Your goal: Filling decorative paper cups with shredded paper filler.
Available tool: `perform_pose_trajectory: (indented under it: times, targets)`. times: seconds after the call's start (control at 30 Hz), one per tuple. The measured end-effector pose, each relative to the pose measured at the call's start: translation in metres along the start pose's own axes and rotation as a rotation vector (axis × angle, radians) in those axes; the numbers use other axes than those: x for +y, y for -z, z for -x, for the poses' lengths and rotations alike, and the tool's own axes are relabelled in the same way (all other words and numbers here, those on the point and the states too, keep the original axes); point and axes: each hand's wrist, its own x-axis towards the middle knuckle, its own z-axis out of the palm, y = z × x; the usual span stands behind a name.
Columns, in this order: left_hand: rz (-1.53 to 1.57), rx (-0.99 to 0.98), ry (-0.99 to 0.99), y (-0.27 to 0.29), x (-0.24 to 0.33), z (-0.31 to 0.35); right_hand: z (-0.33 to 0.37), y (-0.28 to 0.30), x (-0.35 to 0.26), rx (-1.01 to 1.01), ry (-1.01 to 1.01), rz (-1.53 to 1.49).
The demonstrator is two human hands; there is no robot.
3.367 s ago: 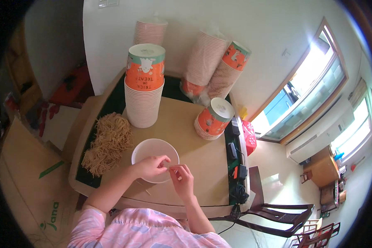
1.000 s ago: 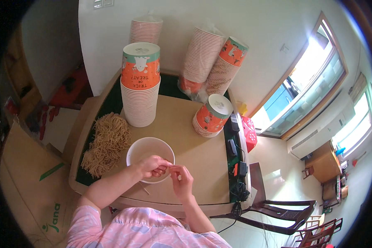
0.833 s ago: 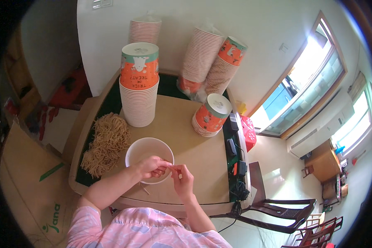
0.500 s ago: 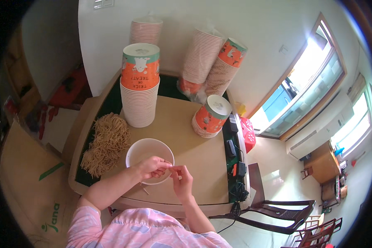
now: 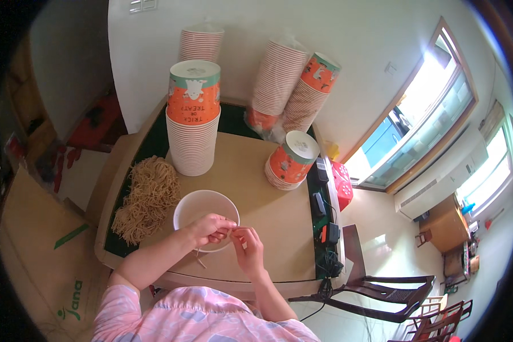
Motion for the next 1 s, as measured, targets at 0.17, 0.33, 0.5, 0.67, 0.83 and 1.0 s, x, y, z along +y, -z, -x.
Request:
perform_pose_trajectory:
  times: [0.17,0.33,0.5,0.67,0.83,1.0]
  targets:
    - [-0.037,-0.013,-0.013,-0.003,-0.001,-0.001,0.0,0.001,0.009,0.023,-0.077,-0.106]
    - [-0.071,-0.037,-0.031,-0.005,-0.004,0.0,0.002,0.002,0.019,0.032,-0.222,-0.307]
    - [-0.105,0.019,-0.056,-0.009,-0.003,0.006,0.004,0.0,0.022,0.02,-0.241,-0.38]
    - [-0.392,0.119,-0.283,-0.01,-0.014,0.003,0.004,0.0,0.021,0.021,-0.287,-0.446]
    - [-0.6,0.163,-0.511,-0.012,-0.024,0.001,0.007,0.001,0.015,0.043,-0.202,-0.183]
    - [0.016,0.039,-0.109,-0.011,-0.013,0.013,0.006,0.0,0.014,0.004,-0.15,-0.179]
